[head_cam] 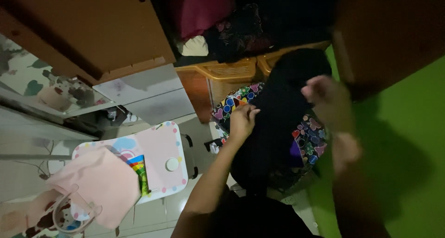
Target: Packing clothes into a colorful duffel bag.
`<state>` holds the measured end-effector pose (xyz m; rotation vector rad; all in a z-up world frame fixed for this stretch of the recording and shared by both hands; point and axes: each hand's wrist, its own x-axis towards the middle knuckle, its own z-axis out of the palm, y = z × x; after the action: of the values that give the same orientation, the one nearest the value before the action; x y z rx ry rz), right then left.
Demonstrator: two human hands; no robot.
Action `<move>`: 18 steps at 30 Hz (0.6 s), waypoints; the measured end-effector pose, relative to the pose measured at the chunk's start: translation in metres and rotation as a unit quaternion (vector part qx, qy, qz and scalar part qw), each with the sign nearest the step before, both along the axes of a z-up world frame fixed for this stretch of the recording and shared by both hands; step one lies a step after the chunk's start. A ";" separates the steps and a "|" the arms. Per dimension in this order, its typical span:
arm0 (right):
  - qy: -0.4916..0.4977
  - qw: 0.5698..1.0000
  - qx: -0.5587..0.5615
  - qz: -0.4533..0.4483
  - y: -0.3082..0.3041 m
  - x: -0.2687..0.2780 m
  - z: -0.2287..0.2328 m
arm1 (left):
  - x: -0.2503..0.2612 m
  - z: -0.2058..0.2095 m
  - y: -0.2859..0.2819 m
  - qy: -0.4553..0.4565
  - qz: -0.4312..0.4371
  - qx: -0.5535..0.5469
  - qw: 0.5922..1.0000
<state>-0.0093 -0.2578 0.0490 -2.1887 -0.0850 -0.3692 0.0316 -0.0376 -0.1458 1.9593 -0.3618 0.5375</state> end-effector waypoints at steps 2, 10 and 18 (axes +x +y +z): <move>-0.070 0.994 0.067 0.046 -0.014 -0.003 0.006 | 0.004 -0.028 0.005 0.012 0.011 0.001 1.000; -0.160 0.946 0.264 0.094 -0.021 0.010 -0.003 | 0.013 -0.057 0.008 0.168 -0.018 0.001 0.986; 0.106 0.953 0.199 0.204 0.021 0.008 -0.029 | -0.034 0.184 0.038 -0.007 0.004 -0.081 0.997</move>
<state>-0.0009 -0.2370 0.0199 -1.7413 -0.3106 0.0804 -0.0020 0.0003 0.0385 1.8019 -0.3087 0.5684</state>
